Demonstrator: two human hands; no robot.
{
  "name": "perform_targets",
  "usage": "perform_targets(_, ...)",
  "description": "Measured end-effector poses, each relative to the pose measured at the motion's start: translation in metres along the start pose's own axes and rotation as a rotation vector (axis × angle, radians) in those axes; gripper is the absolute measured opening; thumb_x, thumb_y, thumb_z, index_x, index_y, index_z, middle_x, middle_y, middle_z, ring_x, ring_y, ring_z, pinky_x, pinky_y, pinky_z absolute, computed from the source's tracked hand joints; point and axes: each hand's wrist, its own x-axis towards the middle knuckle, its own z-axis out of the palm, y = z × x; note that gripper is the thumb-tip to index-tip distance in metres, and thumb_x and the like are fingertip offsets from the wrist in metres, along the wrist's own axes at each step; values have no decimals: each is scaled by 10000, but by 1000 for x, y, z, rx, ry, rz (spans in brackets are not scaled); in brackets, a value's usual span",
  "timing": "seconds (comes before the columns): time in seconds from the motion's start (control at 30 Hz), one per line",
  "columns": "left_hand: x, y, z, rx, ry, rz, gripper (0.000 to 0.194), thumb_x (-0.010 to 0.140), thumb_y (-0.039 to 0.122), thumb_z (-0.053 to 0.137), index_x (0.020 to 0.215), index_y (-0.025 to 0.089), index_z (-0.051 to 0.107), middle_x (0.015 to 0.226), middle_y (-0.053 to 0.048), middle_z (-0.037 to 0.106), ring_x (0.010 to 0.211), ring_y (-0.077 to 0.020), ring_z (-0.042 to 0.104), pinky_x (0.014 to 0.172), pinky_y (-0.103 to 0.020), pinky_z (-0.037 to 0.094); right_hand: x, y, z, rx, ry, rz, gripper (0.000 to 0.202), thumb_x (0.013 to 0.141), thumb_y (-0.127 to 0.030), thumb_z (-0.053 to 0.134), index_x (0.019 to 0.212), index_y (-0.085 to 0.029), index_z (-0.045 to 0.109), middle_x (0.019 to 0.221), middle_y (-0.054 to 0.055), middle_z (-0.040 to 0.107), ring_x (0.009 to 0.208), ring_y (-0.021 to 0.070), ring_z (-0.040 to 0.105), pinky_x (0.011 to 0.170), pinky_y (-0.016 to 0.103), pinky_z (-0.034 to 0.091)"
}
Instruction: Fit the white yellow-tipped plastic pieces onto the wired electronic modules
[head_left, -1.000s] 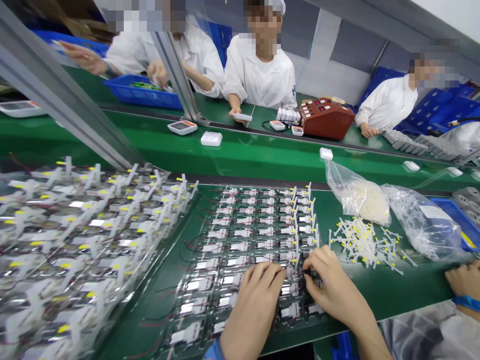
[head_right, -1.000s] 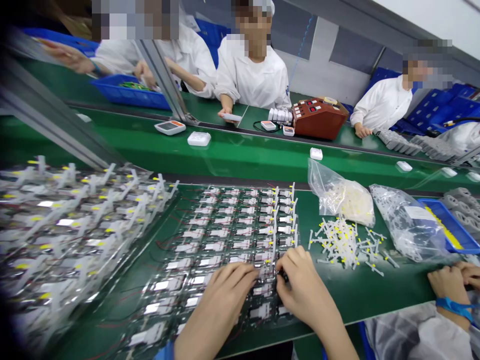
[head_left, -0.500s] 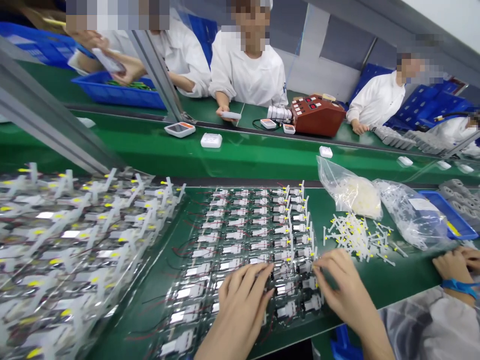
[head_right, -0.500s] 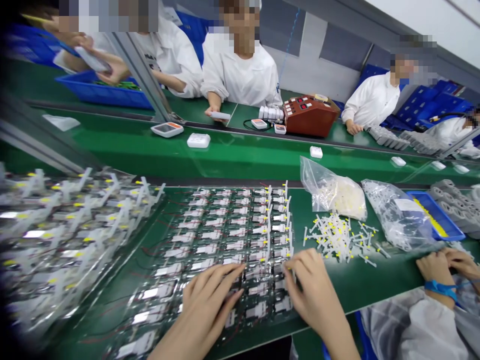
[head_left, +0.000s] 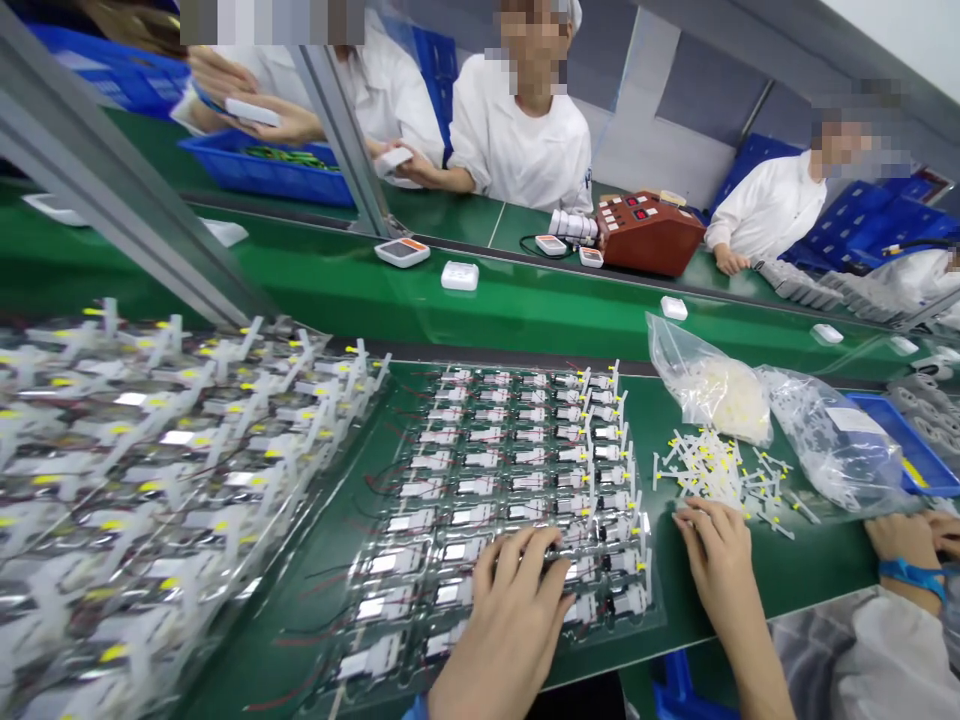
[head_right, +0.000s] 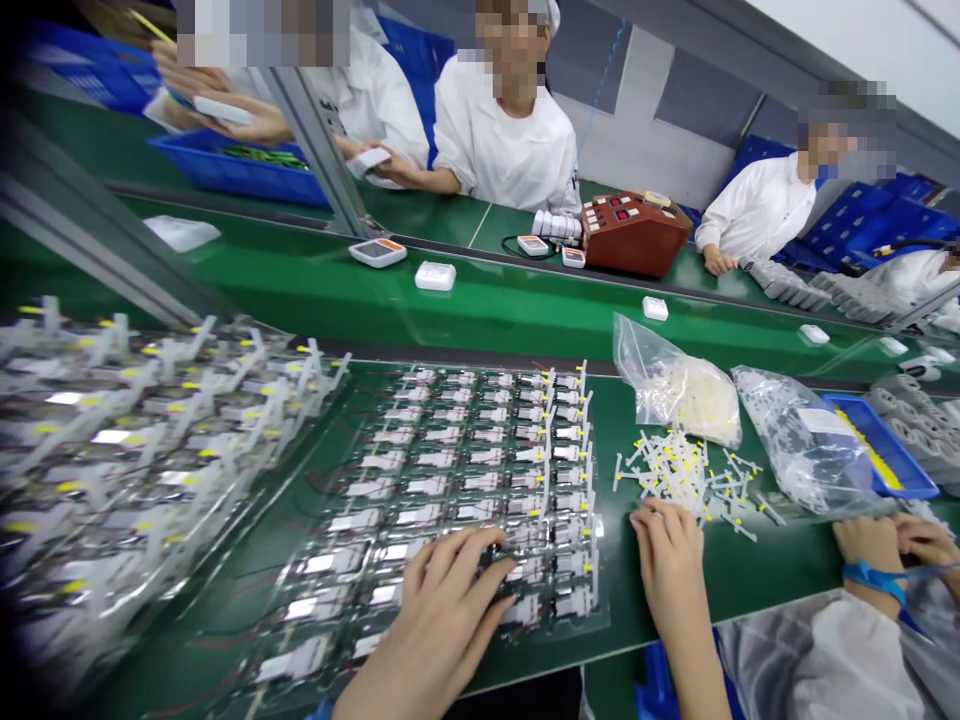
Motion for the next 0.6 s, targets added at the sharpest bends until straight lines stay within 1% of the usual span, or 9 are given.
perform_targets(0.1, 1, 4, 4, 75, 6, 4, 193, 910, 154, 449, 937, 184, 638, 1169, -94, 604, 1123, -298, 493, 955, -525, 372, 1, 2, 3, -15, 12, -13, 209, 994, -294, 447, 1021, -195, 629, 1055, 111, 660, 972, 280, 552, 813, 430, 420)
perform_targets(0.2, 3, 6, 8, 116, 11, 7, 199, 909, 146, 431, 922, 160, 630, 1161, -111, 609, 1114, -302, 499, 958, -531, 366, 1, 3, 6, -15, 29, 6, 246, 999, -323, 432, 944, -196, 635, 1013, 109, 666, 953, 270, 556, 793, 410, 414)
perform_targets(0.27, 3, 6, 9, 106, 16, 1, 192, 908, 153, 435, 918, 159, 627, 1158, -114, 609, 1116, -301, 498, 961, -527, 367, 0, 2, 5, -7, 24, 23, 242, 995, -334, 443, 913, -201, 627, 992, 98, 667, 939, 263, 559, 781, 400, 407)
perform_targets(0.37, 4, 7, 8, 63, 10, -29, 161, 904, 174, 464, 921, 172, 623, 1160, -105, 609, 1124, -296, 497, 959, -509, 374, 1, -2, 1, 19, 35, 31, 186, 977, -313, 483, 927, -205, 626, 974, 88, 653, 925, 260, 557, 785, 402, 407)
perform_targets(0.43, 4, 8, 8, 41, 13, -61, 139, 897, 184, 487, 929, 178, 623, 1163, -100, 608, 1127, -299, 494, 953, -505, 372, 4, -7, -4, 54, 95, 50, 156, 962, -293, 508, 932, -202, 632, 934, 88, 619, 899, 255, 554, 786, 405, 424)
perform_targets(0.5, 5, 9, 8, 26, 26, -83, 124, 892, 182, 502, 914, 183, 624, 1163, -94, 611, 1132, -303, 490, 955, -510, 358, 7, -15, -10, 122, 158, 90, 135, 954, -267, 519, 935, -196, 632, 878, 76, 577, 846, 235, 553, 760, 382, 449)
perform_targets(0.6, 5, 8, 7, 3, 46, -98, 112, 885, 161, 521, 846, 198, 619, 1145, -69, 625, 1143, -304, 490, 966, -515, 326, 7, -29, -19, 239, 220, 167, 93, 945, -242, 537, 947, -197, 619, 730, 12, 515, 667, 176, 520, 649, 308, 452)
